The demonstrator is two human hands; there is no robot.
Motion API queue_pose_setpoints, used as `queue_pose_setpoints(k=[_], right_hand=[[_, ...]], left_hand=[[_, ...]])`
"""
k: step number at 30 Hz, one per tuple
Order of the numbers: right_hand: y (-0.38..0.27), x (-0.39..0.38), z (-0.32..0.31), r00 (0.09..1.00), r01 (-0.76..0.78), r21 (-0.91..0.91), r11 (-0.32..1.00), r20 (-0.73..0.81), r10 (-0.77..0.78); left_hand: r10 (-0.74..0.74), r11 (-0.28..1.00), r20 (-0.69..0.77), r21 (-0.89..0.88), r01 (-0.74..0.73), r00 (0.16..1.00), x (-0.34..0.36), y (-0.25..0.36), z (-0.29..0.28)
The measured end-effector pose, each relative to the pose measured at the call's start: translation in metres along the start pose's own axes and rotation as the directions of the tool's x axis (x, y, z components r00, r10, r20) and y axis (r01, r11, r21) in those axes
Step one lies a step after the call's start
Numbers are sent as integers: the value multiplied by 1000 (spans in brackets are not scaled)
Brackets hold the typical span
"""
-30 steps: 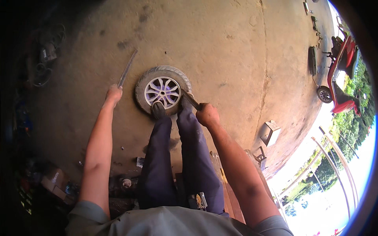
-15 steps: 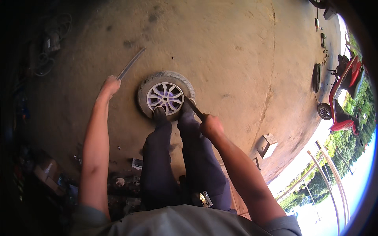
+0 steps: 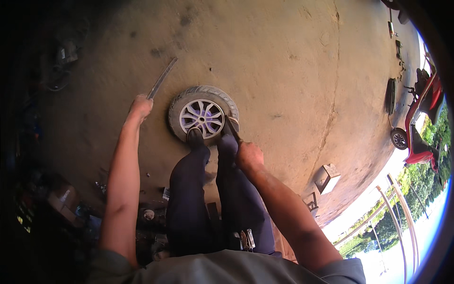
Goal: Repairing a motorcycle tire by removing it from the vehicle and using tools to adjust the wheel components.
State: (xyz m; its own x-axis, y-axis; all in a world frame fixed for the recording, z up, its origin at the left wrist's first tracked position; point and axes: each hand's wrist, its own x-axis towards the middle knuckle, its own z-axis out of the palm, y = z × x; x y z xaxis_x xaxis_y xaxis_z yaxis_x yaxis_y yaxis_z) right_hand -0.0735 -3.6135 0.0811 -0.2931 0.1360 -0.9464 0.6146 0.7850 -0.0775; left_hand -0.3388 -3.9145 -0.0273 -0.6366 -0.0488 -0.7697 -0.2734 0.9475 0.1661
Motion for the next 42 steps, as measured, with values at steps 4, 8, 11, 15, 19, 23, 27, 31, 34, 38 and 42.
queue_pose_setpoints(k=[4,8,11,15,19,23,27,31,34,38,42], right_hand=[[0,7,-9,999,-30,38,999,27,29],[21,1,-4,999,-26,151,988,-42,33],[51,-14,30,995,-93,218,971,-5,96],[96,-37,56,989,-129,560,818,16,145],[135,-33,109,992,-10,529,849,-99,73],[118,-33,78,928,-366,564,740,279,246],[109,-50,94,921,-388,748,539,336,197],[103,-58,127,836,-548,835,-55,549,5],[91,-88,137,842,-506,767,-394,539,-32],[29,-100,109,970,-61,665,745,216,-113],[45,-84,-10,850,287,-6,958,-460,-257]], left_hand=[[-108,994,112,-23,111,988,-10,14,16],[-122,993,36,5,122,992,-2,13,10],[-125,979,139,-141,144,982,-21,-8,42],[-133,976,29,-168,136,991,-38,-119,108],[-330,939,95,136,316,939,-14,-252,169],[-342,857,-17,405,319,940,-13,-287,220],[-419,805,-24,453,384,908,14,-282,192],[124,984,-18,131,-120,992,-48,-158,258],[-115,556,774,-469,686,623,-148,3,302],[70,600,840,-467,650,538,-167,53,307],[672,709,502,-222,-670,545,-177,73,265]])
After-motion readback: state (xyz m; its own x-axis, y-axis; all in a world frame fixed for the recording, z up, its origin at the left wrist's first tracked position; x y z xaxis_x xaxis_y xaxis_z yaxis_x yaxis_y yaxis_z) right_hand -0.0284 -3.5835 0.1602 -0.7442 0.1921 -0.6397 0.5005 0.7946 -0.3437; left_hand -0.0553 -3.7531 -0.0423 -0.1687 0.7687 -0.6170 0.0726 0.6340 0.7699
